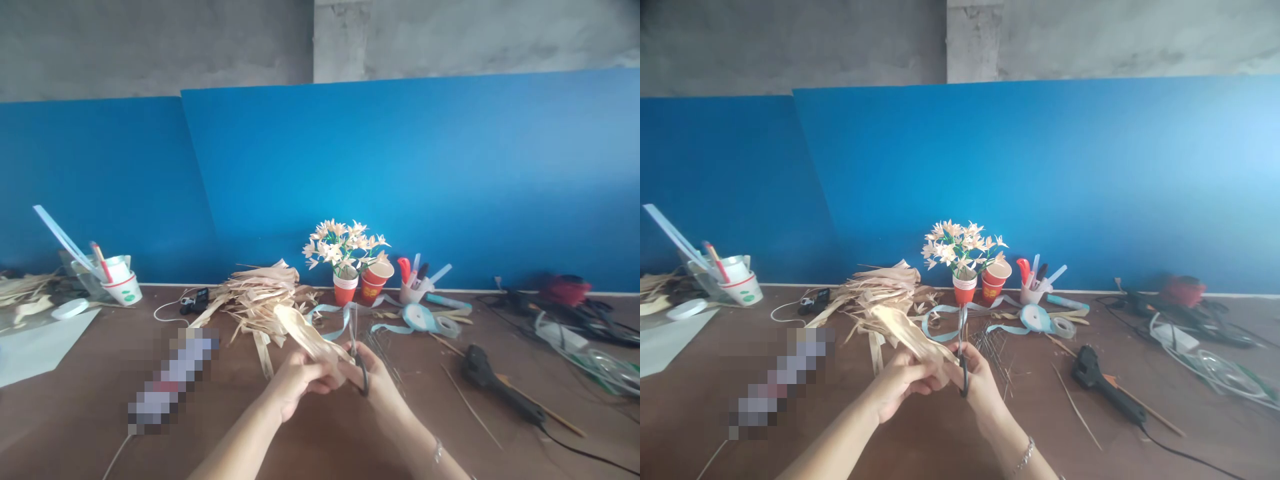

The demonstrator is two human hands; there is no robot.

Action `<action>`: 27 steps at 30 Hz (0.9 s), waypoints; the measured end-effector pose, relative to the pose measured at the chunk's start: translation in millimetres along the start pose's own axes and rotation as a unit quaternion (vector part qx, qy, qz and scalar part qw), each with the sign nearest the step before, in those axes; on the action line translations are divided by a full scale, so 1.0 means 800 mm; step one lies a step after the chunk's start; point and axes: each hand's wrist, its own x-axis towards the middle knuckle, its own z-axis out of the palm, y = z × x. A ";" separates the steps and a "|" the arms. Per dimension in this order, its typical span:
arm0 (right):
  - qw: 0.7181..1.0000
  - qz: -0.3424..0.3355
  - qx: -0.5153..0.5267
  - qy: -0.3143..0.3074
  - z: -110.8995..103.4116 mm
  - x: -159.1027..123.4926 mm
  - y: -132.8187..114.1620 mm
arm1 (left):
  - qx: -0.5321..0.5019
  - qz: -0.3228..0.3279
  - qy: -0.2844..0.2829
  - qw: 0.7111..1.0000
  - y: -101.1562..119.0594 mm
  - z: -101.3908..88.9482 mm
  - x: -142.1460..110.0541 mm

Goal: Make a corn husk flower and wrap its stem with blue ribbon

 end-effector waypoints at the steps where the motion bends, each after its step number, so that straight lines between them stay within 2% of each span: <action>1: 1.000 0.005 0.000 -0.006 0.000 0.000 0.000 | 0.008 0.005 0.004 1.000 0.000 0.001 -0.001; 3: 1.000 0.010 -0.005 -0.014 0.001 -0.002 -0.002 | 0.033 0.021 0.045 0.998 0.000 0.002 0.000; 6: 0.999 0.012 -0.036 -0.025 0.004 -0.005 -0.008 | 0.036 0.059 0.151 0.986 -0.001 -0.003 0.006; 8: 0.996 0.024 -0.072 -0.054 0.005 -0.008 -0.010 | 0.011 0.082 0.212 0.974 -0.001 -0.011 0.012; 11: 0.984 0.050 -0.115 -0.124 0.005 -0.010 -0.005 | -0.024 0.106 0.265 0.958 0.000 -0.020 0.017; 15: 0.975 0.043 -0.104 -0.190 0.007 -0.012 0.009 | -0.033 0.121 0.266 0.956 -0.001 -0.019 0.017; 20: 0.980 0.019 -0.072 -0.186 0.008 -0.011 0.013 | -0.015 0.126 0.234 0.964 -0.003 -0.008 0.015; 27: 0.981 0.021 -0.070 -0.179 0.006 -0.008 0.019 | -0.006 0.128 0.235 0.963 -0.006 -0.008 0.015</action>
